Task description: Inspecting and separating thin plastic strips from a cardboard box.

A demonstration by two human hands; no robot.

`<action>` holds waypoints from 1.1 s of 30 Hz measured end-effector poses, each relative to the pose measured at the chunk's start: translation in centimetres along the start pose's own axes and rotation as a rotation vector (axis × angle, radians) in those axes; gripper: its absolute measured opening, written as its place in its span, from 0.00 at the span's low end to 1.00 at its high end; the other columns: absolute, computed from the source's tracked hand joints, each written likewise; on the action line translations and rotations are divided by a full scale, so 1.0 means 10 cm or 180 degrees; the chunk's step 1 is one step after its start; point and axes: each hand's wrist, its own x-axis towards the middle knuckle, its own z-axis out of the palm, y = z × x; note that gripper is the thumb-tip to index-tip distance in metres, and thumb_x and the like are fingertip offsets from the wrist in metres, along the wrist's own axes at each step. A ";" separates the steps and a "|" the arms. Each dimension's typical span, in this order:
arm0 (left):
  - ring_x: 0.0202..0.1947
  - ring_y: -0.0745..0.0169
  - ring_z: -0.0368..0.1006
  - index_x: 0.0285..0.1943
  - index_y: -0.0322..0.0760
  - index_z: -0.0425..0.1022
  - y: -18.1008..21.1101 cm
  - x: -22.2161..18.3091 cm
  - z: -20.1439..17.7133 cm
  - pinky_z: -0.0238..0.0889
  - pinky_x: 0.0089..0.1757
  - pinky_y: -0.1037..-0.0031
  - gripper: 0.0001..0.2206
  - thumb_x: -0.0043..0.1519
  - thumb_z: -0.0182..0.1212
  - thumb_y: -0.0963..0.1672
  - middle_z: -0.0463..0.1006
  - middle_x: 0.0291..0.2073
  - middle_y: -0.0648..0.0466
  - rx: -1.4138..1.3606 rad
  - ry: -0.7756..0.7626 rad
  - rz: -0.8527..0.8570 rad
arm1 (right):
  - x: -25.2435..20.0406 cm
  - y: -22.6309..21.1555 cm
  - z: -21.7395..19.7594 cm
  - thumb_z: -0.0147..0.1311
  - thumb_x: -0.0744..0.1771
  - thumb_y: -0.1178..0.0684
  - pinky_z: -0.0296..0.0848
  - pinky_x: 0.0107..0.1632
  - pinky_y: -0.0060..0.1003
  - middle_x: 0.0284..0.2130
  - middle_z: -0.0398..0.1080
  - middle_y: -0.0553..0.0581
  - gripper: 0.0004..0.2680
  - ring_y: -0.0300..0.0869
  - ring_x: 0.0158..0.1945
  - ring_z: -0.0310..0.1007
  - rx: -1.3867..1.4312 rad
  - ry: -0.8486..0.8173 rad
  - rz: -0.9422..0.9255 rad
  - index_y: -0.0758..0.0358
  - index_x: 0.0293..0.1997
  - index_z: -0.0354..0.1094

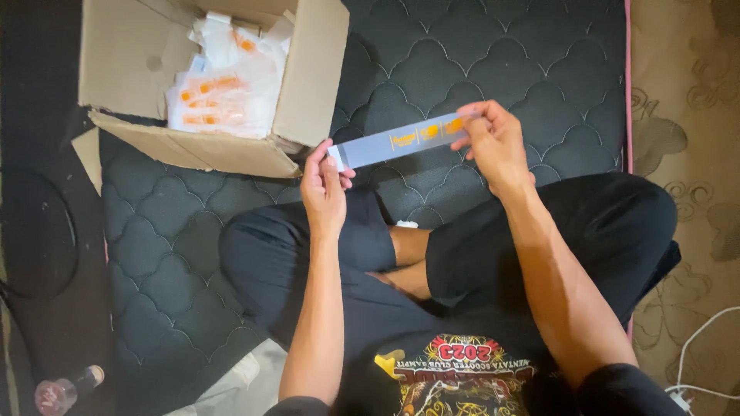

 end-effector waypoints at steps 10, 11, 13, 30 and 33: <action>0.23 0.69 0.74 0.57 0.35 0.73 -0.27 0.04 -0.02 0.70 0.31 0.82 0.11 0.74 0.46 0.44 0.81 0.26 0.48 0.0134 -0.0030 0.0030 | 0.02 0.00 0.02 0.47 0.69 0.59 0.69 0.24 0.20 0.31 0.71 0.58 0.08 0.37 0.26 0.78 0.0083 0.0133 0.0079 0.65 0.47 0.73; 0.23 0.69 0.74 0.57 0.35 0.73 -0.26 0.04 -0.01 0.70 0.31 0.82 0.11 0.74 0.46 0.44 0.81 0.26 0.48 0.0127 -0.0018 0.0054 | 0.01 -0.03 0.02 0.47 0.69 0.59 0.69 0.24 0.19 0.31 0.71 0.57 0.08 0.37 0.26 0.78 0.0077 0.0144 0.0092 0.65 0.47 0.73; 0.22 0.69 0.74 0.57 0.35 0.73 -0.25 0.03 0.00 0.69 0.31 0.83 0.11 0.74 0.46 0.43 0.81 0.26 0.48 0.0119 -0.0010 0.0072 | 0.00 -0.05 0.02 0.47 0.69 0.59 0.69 0.24 0.19 0.30 0.70 0.57 0.08 0.36 0.26 0.78 0.0067 0.0160 0.0111 0.65 0.47 0.73; 0.27 0.64 0.79 0.55 0.33 0.70 -0.29 0.01 0.10 0.75 0.33 0.79 0.10 0.74 0.44 0.42 0.82 0.28 0.44 0.0034 -0.0240 -0.0054 | 0.09 0.06 -0.05 0.45 0.67 0.60 0.67 0.23 0.19 0.31 0.73 0.56 0.09 0.33 0.24 0.74 0.0014 0.0409 0.0127 0.65 0.49 0.72; 0.31 0.61 0.82 0.55 0.31 0.69 -0.35 0.02 0.10 0.78 0.35 0.76 0.10 0.73 0.45 0.42 0.83 0.31 0.42 -0.0041 -0.0279 0.0002 | 0.13 0.14 -0.05 0.46 0.67 0.59 0.67 0.23 0.18 0.32 0.73 0.56 0.09 0.32 0.23 0.73 0.0041 0.0457 0.0116 0.64 0.48 0.72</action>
